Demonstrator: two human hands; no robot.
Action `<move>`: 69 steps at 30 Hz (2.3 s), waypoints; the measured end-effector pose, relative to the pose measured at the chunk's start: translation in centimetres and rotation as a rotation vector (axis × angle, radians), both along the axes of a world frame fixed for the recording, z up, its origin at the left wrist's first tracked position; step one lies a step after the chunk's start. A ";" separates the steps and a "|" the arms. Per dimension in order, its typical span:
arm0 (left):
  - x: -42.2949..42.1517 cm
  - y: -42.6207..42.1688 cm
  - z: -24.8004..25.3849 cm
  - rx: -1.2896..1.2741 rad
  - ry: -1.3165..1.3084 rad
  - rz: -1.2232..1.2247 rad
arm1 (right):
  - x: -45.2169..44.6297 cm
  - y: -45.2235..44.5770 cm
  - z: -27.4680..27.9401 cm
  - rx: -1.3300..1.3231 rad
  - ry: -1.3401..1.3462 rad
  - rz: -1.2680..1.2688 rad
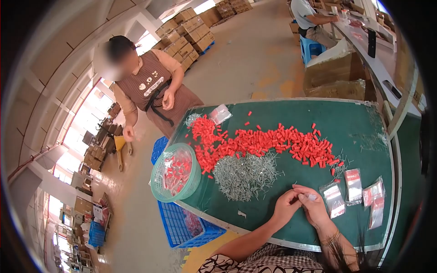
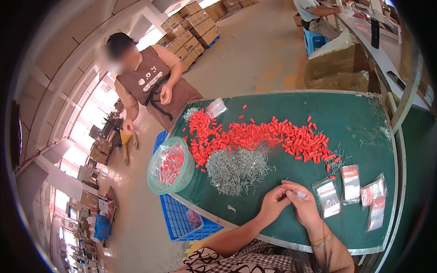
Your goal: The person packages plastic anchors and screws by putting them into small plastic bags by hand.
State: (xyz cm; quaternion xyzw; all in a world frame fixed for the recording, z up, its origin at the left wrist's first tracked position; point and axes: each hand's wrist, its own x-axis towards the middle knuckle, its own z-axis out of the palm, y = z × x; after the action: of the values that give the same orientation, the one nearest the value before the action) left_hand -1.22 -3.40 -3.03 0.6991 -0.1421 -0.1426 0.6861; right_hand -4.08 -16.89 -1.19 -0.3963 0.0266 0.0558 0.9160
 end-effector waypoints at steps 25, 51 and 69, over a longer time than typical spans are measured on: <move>0.5 1.3 -0.9 -0.148 0.078 0.184 | -0.1 -0.3 1.2 -0.491 0.080 -0.201; 0.9 1.3 -0.8 -0.051 0.006 0.130 | 0.0 -0.4 0.9 -0.723 0.087 -0.170; 1.2 1.7 1.7 -0.201 0.062 0.232 | 0.5 -1.1 1.7 -0.534 0.159 -0.110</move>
State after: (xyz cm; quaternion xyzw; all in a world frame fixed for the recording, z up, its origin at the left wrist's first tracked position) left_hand 0.02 -1.71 -1.29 0.6340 -0.0528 -0.0688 0.7684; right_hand -3.59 -18.01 0.53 -0.6159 0.1335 0.0281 0.7759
